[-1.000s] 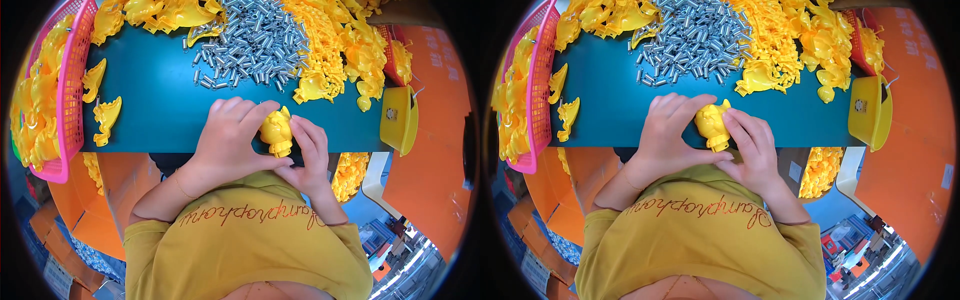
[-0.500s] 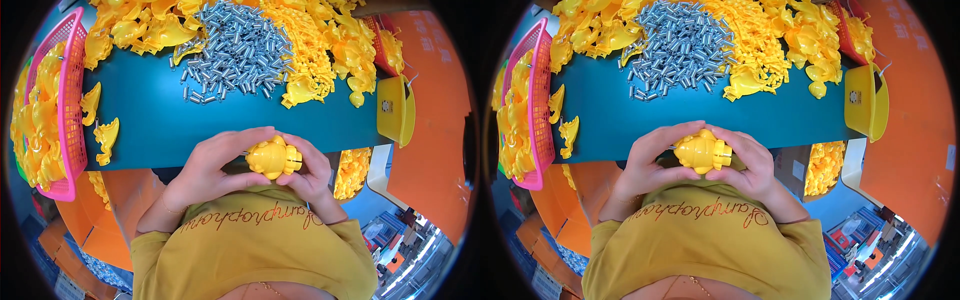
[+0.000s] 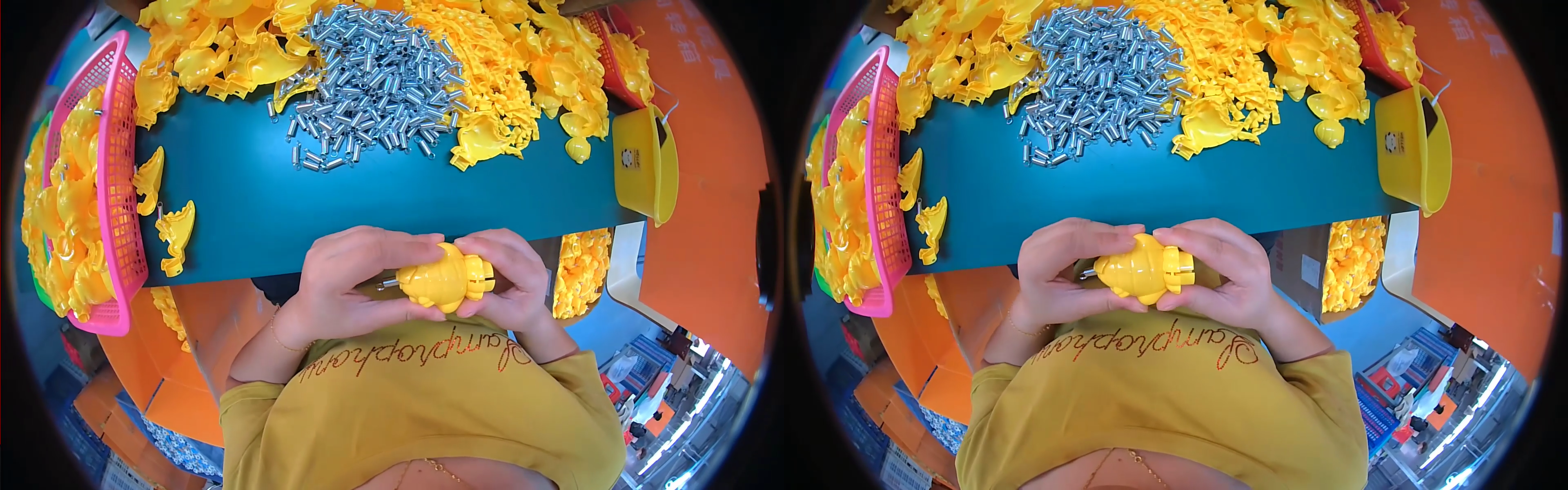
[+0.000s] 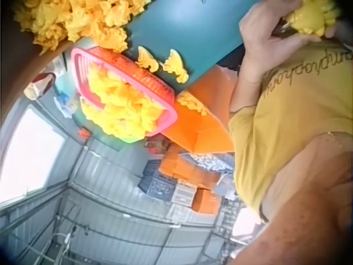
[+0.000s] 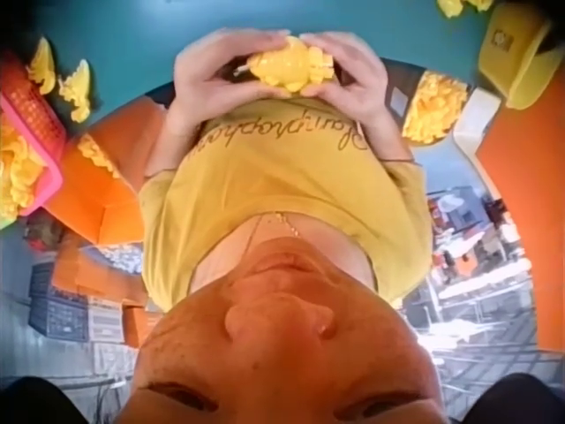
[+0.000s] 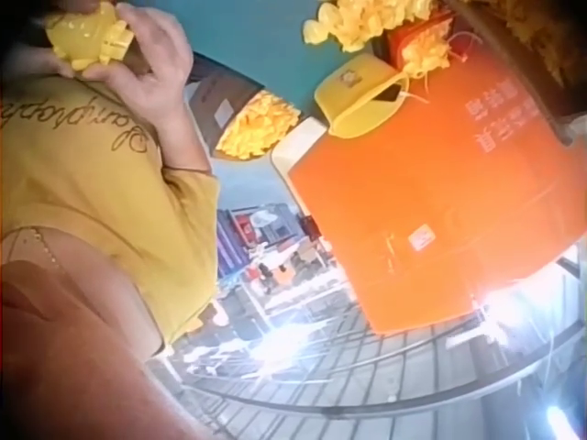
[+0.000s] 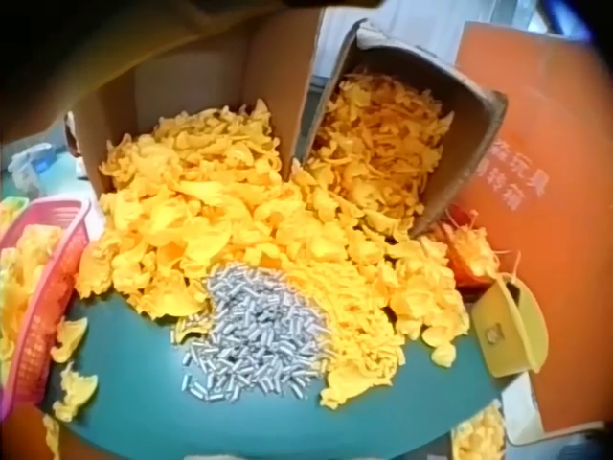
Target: Assembling yellow plastic toy ducks by snapping head and body components together at a factory workbench.
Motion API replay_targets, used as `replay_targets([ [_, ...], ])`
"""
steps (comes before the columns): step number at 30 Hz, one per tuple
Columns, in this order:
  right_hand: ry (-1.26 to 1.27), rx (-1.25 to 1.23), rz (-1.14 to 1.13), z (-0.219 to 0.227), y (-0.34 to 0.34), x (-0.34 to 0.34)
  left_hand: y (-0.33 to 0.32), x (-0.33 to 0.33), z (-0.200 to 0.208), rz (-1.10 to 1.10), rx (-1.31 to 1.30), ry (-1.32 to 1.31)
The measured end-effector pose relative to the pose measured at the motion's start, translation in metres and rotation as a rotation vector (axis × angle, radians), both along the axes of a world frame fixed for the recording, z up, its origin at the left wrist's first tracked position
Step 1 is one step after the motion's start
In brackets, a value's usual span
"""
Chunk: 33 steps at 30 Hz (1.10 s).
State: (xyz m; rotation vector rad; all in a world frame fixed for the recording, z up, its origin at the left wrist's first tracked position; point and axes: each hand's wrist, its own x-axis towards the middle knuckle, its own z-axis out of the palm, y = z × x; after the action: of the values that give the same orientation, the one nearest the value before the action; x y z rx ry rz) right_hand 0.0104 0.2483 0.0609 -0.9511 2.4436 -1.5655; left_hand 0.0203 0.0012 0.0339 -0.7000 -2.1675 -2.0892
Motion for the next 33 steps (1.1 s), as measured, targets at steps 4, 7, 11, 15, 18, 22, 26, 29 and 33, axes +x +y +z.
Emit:
replay_targets([
  [4, -0.048, -0.049, -0.044, -0.003, -0.004, 0.0, -0.001, -0.007, -0.003, -0.025, -0.016, 0.03],
  [7, -0.292, -0.23, -0.116, -0.004, -0.014, 0.006, 0.015, 0.009, -0.012, 0.027, 0.417, -0.34],
  [11, -0.509, -0.485, -0.2, -0.006, -0.023, 0.012, 0.016, 0.014, -0.02, -0.03, 0.459, -0.333],
  [15, -0.165, -0.163, -0.162, -0.009, -0.012, 0.005, 0.011, 0.009, -0.018, 0.102, 0.356, -0.338],
  [18, 0.038, -0.019, -0.171, -0.009, -0.01, 0.003, 0.009, 0.005, -0.015, 0.211, 0.026, -0.112],
  [22, 0.117, -0.041, -0.199, -0.015, -0.011, 0.002, 0.016, 0.012, -0.011, 0.239, 0.142, -0.269],
  [26, -0.097, -0.091, -0.317, -0.012, -0.02, 0.008, 0.016, 0.011, -0.014, 0.188, 0.177, -0.323],
  [29, 0.055, 0.057, -0.158, -0.005, -0.019, -0.005, 0.016, 0.009, -0.013, 0.181, 0.094, -0.262],
  [33, 0.102, 0.131, -0.134, -0.001, -0.018, -0.008, 0.02, 0.012, -0.01, 0.175, 0.141, -0.327],
])
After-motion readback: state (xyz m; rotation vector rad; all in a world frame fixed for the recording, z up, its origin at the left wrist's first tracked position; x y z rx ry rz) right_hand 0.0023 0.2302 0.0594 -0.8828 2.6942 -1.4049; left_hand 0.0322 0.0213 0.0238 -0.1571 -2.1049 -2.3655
